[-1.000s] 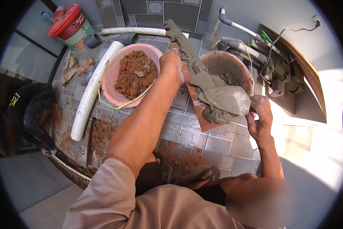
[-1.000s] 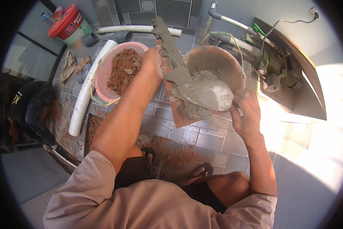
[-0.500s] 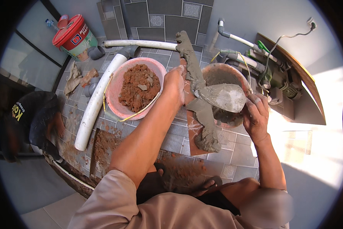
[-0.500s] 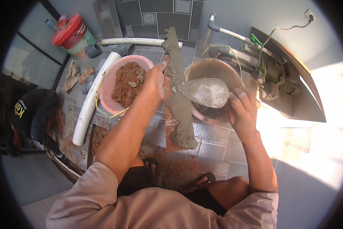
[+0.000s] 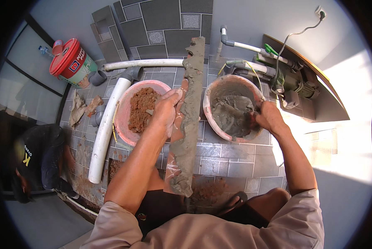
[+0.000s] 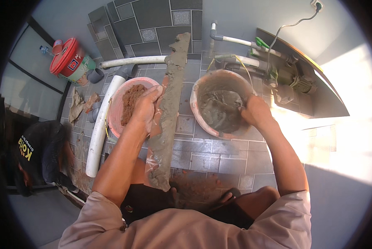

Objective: The person is kneeling on a tiled floor, using a trowel to apply cement to the back of a rectangular tile. They then place the tile into a gap in the floor and use a hammer to tap it into place. The person also uses a straight edge to check alignment and applies grout to the joints between tiles.

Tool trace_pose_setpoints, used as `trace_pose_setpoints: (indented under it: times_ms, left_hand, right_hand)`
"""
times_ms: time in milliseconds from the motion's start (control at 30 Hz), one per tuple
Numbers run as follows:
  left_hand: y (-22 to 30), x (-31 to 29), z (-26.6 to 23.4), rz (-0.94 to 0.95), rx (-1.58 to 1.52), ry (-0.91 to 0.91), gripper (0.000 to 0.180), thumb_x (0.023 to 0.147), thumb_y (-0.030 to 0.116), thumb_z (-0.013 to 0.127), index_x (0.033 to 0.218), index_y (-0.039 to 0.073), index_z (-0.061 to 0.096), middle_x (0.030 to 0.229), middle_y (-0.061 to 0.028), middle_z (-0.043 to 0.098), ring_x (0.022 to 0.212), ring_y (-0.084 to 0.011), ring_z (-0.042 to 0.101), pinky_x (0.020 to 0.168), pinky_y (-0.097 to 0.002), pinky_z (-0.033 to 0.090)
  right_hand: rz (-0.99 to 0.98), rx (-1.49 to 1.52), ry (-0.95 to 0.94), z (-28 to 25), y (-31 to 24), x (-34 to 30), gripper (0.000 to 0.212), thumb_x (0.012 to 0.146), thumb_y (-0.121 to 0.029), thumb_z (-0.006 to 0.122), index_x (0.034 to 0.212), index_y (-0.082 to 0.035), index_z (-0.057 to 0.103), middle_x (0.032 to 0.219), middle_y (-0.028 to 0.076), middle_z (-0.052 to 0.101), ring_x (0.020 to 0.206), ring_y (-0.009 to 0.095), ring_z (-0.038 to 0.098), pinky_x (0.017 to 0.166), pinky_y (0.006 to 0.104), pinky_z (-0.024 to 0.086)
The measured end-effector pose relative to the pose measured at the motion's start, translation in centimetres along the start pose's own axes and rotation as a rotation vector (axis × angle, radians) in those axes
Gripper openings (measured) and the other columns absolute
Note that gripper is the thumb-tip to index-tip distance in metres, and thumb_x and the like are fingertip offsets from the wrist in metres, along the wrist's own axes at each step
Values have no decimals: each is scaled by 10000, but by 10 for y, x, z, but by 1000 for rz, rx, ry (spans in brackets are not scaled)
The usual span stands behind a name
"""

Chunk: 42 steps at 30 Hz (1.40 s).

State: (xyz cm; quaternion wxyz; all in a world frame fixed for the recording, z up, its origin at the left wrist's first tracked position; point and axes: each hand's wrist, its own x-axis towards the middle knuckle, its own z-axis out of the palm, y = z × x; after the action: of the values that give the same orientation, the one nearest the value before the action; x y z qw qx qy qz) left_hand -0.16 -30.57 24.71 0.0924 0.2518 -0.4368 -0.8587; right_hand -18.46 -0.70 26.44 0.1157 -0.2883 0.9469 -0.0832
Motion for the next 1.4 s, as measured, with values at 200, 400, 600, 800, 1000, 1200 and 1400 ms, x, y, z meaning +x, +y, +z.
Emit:
trace_pose_setpoints:
  times_ms: [200, 400, 600, 800, 1000, 1200, 1400]
  left_hand:
    - [36, -28, 27, -142, 133, -270, 319, 1090, 246, 560, 1274, -2, 642, 1106, -102, 729, 844, -189, 735, 710, -392, 654]
    - [-4, -37, 115, -344, 233, -466, 379, 1082, 308, 564, 1290, -4, 618, 960, -124, 724, 638, -218, 721, 510, -369, 629]
    - [-116, -41, 197, -556, 327, -682, 360, 1074, 315, 592, 1276, 19, 629, 1013, -111, 721, 679, -214, 715, 555, -400, 632]
    - [-225, -65, 224, -835, 458, -844, 349, 1089, 321, 565, 1278, 34, 628, 983, -104, 719, 699, -229, 714, 607, -406, 632]
    - [-306, -104, 210, -1178, 547, -723, 440, 1112, 386, 490, 1331, 26, 615, 1054, -146, 728, 785, -268, 732, 668, -421, 631]
    - [-325, -89, 125, -1534, 416, -693, 585, 1123, 427, 419, 1448, -42, 550, 1337, -220, 691, 1136, -340, 716, 924, -528, 593]
    - [-319, -62, 18, -1581, 311, -640, 627, 1097, 410, 477, 1518, -54, 489, 1368, -204, 680, 1170, -324, 706, 1038, -504, 557]
  right_hand:
    - [-64, 778, -151, -19, -17, -32, 345, 1021, -269, 656, 1179, 26, 739, 1038, 197, 743, 995, 265, 713, 928, 398, 558]
    - [-183, 1667, -190, -25, 10, -112, 570, 1091, -329, 597, 1548, -4, 490, 1317, 127, 670, 1080, 209, 676, 958, 385, 567]
    - [-44, 1903, 134, 14, 94, -212, 692, 1050, -340, 665, 1614, -40, 398, 1544, 112, 546, 1366, 239, 556, 1077, 441, 502]
    - [37, 2102, 461, 98, 125, -290, 745, 1016, -313, 720, 1616, -26, 384, 1566, 143, 530, 1432, 274, 521, 1213, 478, 397]
    - [244, 2375, 719, 202, 129, -352, 648, 1014, -235, 721, 1561, -16, 451, 1468, 184, 609, 1349, 299, 595, 1165, 509, 456]
    - [430, 2491, 851, 266, 152, -384, 485, 1033, -169, 685, 1470, -10, 546, 1373, 167, 661, 1265, 318, 649, 1115, 555, 503]
    - [597, 2379, 790, 318, 204, -379, 437, 1042, -153, 671, 1434, 8, 568, 1343, 161, 671, 1256, 326, 651, 1135, 583, 486]
